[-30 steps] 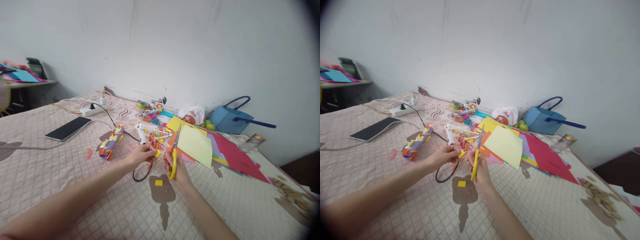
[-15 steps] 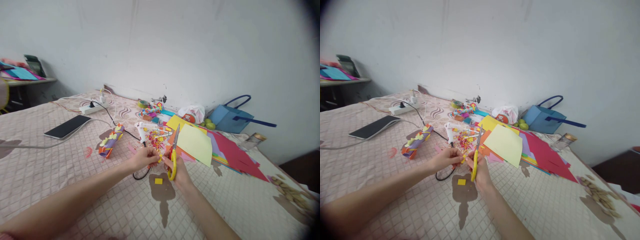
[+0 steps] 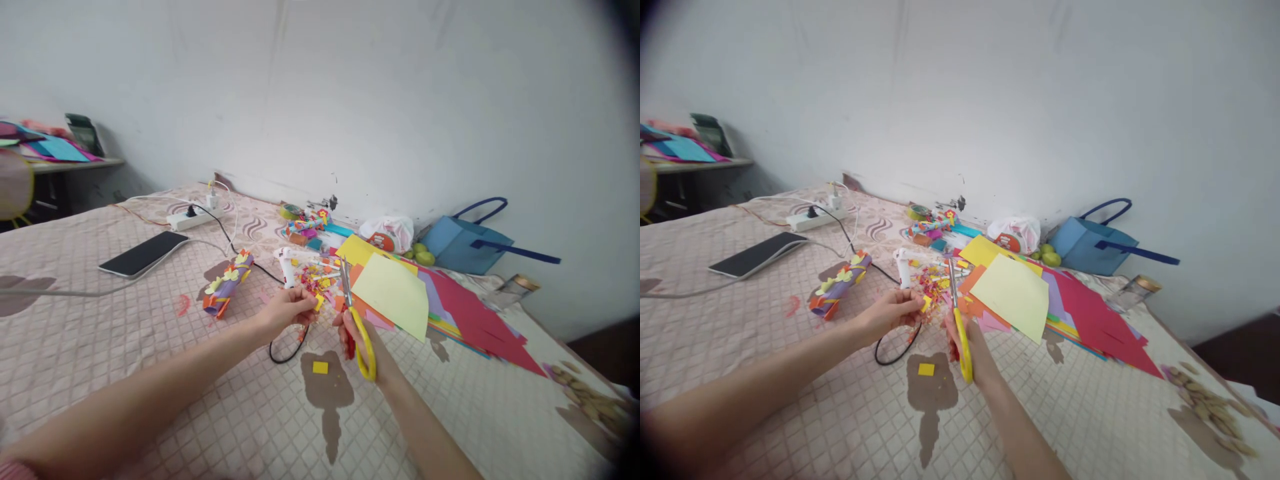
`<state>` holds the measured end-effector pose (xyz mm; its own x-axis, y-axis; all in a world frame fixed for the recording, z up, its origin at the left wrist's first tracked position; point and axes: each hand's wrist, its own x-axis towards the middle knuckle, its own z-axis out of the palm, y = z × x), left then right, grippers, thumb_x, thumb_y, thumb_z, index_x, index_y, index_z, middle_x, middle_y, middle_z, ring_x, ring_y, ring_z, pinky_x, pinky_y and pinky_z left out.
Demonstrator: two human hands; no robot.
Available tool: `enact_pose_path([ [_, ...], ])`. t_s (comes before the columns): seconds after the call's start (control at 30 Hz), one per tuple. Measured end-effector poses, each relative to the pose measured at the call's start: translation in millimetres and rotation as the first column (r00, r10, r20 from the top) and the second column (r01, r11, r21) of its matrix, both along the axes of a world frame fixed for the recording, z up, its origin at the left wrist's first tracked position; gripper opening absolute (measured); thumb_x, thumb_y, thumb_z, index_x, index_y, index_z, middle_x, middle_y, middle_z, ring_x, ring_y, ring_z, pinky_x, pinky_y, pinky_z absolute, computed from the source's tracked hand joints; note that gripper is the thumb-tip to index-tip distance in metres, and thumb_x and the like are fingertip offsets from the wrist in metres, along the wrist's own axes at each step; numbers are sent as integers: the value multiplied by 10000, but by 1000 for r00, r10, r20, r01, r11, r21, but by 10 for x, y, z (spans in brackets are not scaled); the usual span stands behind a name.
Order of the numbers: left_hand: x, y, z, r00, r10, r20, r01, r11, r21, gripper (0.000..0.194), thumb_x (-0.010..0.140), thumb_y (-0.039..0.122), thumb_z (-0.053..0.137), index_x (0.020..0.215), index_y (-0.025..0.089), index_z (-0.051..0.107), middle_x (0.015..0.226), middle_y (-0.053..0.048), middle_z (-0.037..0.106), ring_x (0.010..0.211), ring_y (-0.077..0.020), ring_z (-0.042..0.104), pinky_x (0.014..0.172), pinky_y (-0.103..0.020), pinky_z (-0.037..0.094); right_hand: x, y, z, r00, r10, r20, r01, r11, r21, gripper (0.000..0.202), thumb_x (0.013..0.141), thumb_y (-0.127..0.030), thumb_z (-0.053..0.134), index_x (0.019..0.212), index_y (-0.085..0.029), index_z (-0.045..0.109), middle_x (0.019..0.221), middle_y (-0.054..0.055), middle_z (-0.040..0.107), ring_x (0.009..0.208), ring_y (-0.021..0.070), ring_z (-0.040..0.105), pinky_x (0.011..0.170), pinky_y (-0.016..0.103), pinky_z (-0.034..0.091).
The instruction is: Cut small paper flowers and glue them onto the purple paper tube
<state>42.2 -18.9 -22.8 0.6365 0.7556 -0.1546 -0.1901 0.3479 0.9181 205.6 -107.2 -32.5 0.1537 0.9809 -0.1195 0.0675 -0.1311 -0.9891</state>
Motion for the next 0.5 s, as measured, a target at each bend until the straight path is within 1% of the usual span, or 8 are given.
enact_pose_path([
  [0.1, 10, -26, -17, 999, -13, -41, 14, 999, 37, 341, 602, 389, 732, 685, 135, 519, 586, -1, 603, 508, -69, 546, 529, -190, 413, -19, 2, 43, 999, -48, 12, 48, 998, 32, 388, 724, -550, 585, 701, -173, 496, 519, -59, 441, 397, 63, 406, 387, 191, 331],
  [0.17, 22, -54, -48, 994, -43, -104, 52, 995, 90, 346, 614, 413, 715, 676, 136, 518, 571, 1, 597, 497, -75, 541, 515, -197, 412, -71, -2, 66, 995, -90, -33, 92, 993, 77, 356, 684, -494, 654, 715, -176, 497, 541, -54, 468, 432, 67, 423, 425, 194, 348],
  [0.23, 38, -80, -90, 984, -78, -159, 105, 981, 166, 348, 628, 435, 695, 669, 138, 519, 544, 5, 584, 483, -82, 533, 489, -197, 401, -125, -9, 69, 988, -121, -97, 130, 987, 91, 335, 650, -437, 700, 751, -182, 507, 557, -59, 474, 457, 68, 423, 452, 193, 357],
  [0.33, 60, -105, -147, 976, -117, -186, 164, 951, 263, 340, 650, 444, 671, 664, 139, 523, 514, 13, 567, 475, -85, 522, 458, -189, 378, -167, -21, 42, 979, -122, -161, 136, 987, 82, 316, 626, -374, 723, 760, -187, 507, 575, -61, 478, 468, 69, 421, 454, 191, 353],
  [0.4, 69, -110, -165, 972, -129, -196, 182, 943, 279, 331, 667, 446, 653, 670, 139, 528, 521, 12, 571, 478, -85, 523, 456, -187, 376, -163, -24, 18, 977, -127, -170, 140, 988, 71, 308, 624, -357, 721, 754, -187, 501, 589, -56, 486, 466, 70, 424, 439, 190, 343],
  [0.5, 69, -105, -167, 967, -119, -224, 176, 951, 254, 341, 706, 476, 600, 681, 142, 535, 553, 0, 596, 491, -91, 538, 471, -197, 395, -138, -19, -6, 976, -151, -159, 162, 985, 56, 301, 627, -343, 713, 757, -188, 490, 581, -60, 486, 458, 68, 424, 434, 187, 332],
])
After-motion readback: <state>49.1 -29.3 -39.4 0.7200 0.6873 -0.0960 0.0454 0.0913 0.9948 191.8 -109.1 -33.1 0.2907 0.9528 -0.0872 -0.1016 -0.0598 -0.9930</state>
